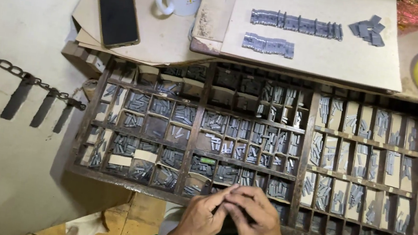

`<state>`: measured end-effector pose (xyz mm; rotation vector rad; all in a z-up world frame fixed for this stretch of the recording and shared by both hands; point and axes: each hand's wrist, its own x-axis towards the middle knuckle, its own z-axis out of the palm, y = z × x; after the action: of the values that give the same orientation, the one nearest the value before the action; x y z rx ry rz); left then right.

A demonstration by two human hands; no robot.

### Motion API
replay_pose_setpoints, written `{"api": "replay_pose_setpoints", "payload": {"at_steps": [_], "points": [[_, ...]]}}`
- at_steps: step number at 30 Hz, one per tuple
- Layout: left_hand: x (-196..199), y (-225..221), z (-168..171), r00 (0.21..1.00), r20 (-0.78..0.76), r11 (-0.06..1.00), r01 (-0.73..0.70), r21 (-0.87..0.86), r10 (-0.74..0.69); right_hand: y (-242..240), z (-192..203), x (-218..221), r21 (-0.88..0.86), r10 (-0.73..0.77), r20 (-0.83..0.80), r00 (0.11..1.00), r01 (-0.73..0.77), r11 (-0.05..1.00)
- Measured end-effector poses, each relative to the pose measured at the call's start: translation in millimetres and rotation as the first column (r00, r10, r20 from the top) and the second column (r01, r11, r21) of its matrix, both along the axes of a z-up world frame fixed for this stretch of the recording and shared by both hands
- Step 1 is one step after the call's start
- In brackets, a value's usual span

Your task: Selecting and arranging individual metal type characters from a compartmentalized storage drawer onto a layout board for manual printing.

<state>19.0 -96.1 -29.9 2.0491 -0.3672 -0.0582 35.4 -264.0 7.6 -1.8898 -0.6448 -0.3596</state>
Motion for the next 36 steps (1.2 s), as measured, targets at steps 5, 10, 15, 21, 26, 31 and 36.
{"api": "replay_pose_setpoints", "payload": {"at_steps": [5, 10, 15, 21, 26, 31, 36], "points": [[-0.3, -7.8, 9.9, 1.0, 0.013, 0.998, 0.002, -0.064, -0.001, -8.4, -5.8, -3.2, 0.076, 0.01, -0.154, 0.988, 0.002, 0.997], [5.7, 8.5, 11.5, 1.0, -0.023, 0.999, -0.014, -0.034, 0.013, -24.0, -18.3, 22.7, -0.003, -0.011, -0.201, 0.98, 0.011, 1.0], [25.6, 27.8, 17.0, 0.934, 0.292, 0.979, -0.196, -0.06, 0.205, -22.7, -21.1, 66.6, -0.2, -0.172, -0.049, 0.984, 0.159, 0.967], [23.0, 27.9, 13.1, 0.939, 0.316, 0.99, -0.144, -0.004, 0.138, -15.9, -14.1, 84.3, -0.249, -0.219, 0.041, 0.975, 0.222, 0.943], [21.9, 30.6, 4.5, 0.985, 0.127, 0.993, -0.109, -0.048, 0.114, -27.0, 65.2, 85.2, -0.274, -0.214, 0.155, 0.964, 0.25, 0.929], [17.4, 30.7, 8.5, 0.987, -0.11, 0.973, -0.139, -0.185, 0.12, -40.7, 153.7, 115.6, -0.255, -0.282, 0.492, 0.824, 0.446, 0.858], [22.6, 32.4, 14.8, 0.982, -0.048, 0.962, -0.19, -0.198, 0.184, -33.1, 205.4, 169.6, -0.653, -0.208, 0.248, 0.946, 0.322, 0.686]]}}
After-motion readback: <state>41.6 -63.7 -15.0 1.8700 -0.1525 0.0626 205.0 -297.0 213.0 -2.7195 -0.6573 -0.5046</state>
